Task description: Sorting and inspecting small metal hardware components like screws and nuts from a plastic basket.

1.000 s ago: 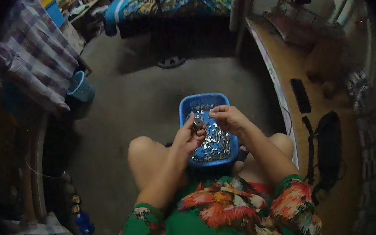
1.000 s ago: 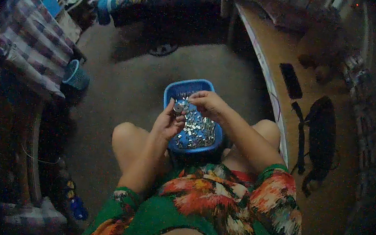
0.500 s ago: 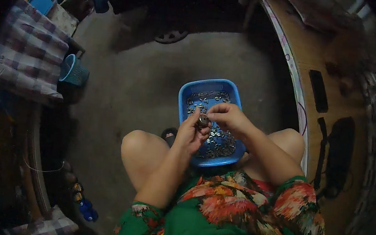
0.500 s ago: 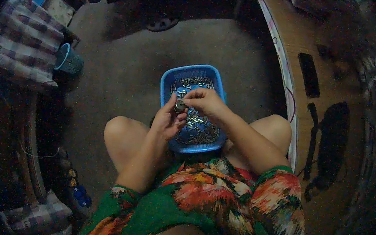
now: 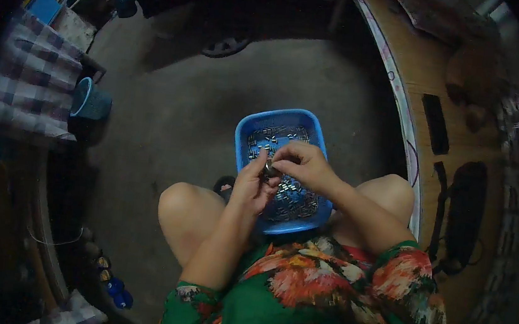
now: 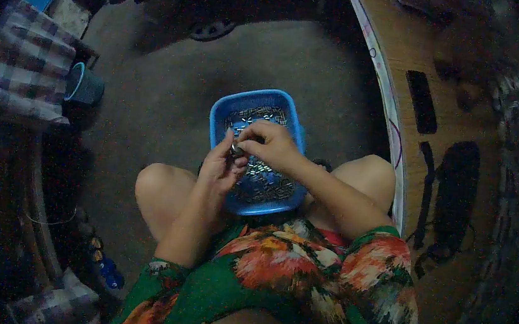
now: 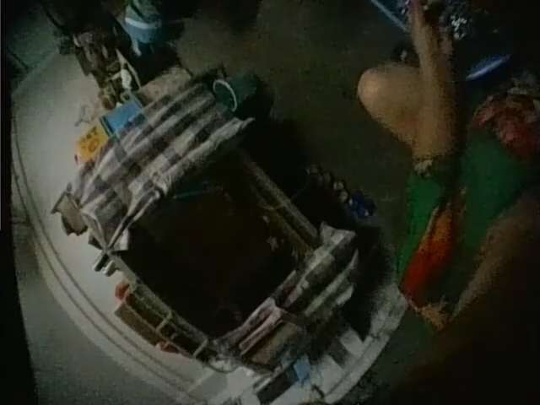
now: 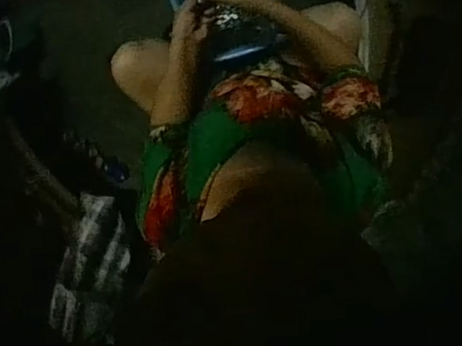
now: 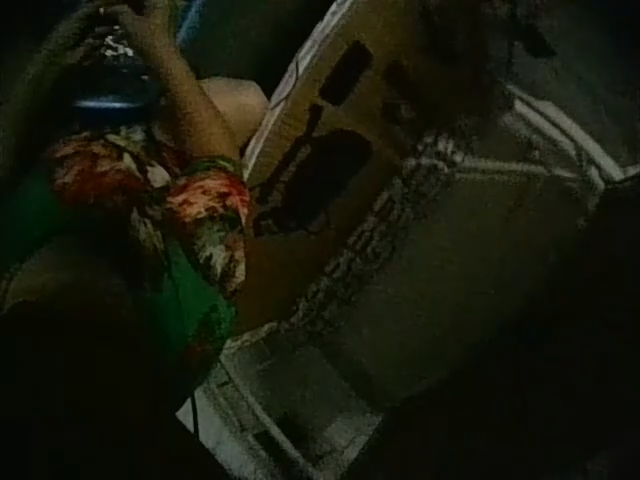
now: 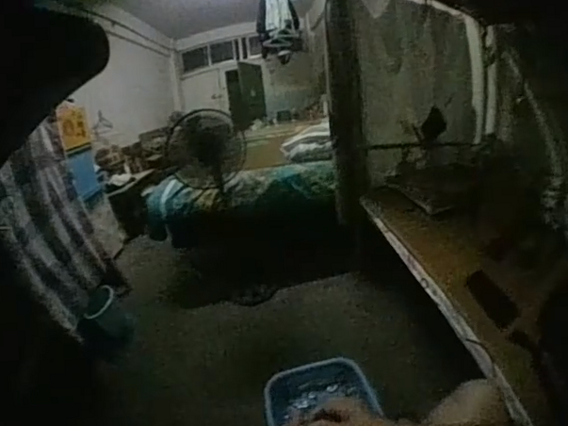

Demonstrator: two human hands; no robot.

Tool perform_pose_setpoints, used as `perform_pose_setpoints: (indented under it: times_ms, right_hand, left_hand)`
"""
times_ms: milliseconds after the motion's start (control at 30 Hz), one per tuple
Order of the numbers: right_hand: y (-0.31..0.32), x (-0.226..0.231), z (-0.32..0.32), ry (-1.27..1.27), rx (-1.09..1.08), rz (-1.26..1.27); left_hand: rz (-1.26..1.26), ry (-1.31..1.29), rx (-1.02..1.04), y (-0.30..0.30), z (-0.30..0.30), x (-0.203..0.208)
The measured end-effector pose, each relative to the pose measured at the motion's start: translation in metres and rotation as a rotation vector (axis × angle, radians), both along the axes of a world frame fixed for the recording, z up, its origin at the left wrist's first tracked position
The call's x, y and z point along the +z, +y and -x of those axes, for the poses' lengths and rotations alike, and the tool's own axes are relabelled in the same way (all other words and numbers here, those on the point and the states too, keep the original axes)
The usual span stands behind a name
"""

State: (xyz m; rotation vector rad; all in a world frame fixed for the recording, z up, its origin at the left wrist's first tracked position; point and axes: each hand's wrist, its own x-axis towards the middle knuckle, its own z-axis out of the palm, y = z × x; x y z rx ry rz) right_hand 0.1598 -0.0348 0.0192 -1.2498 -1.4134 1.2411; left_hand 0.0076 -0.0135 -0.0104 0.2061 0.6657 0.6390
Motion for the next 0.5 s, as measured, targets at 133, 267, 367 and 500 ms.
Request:
perform_pose_setpoints:
  times_ms: [133, 267, 367, 500]
  right_hand:
    - [-0.002, -0.003, 0.003, -0.004, 0.001, -0.016]
    - [-0.003, -0.001, 0.003, 0.207, -0.014, 0.203]
    - [-0.002, -0.006, 0.001, 0.205, -0.008, 0.237]
    - [-0.001, -0.012, 0.001, 0.281, 0.044, 0.258]
  left_hand:
    - [0.016, 0.003, 0.014, 0.000, 0.001, 0.000]
    - [0.006, -0.011, -0.014, 0.001, 0.004, -0.002]
    - [-0.039, 0.034, -0.005, -0.001, 0.002, 0.000]
    - [-0.073, 0.048, -0.014, -0.001, 0.002, 0.000]
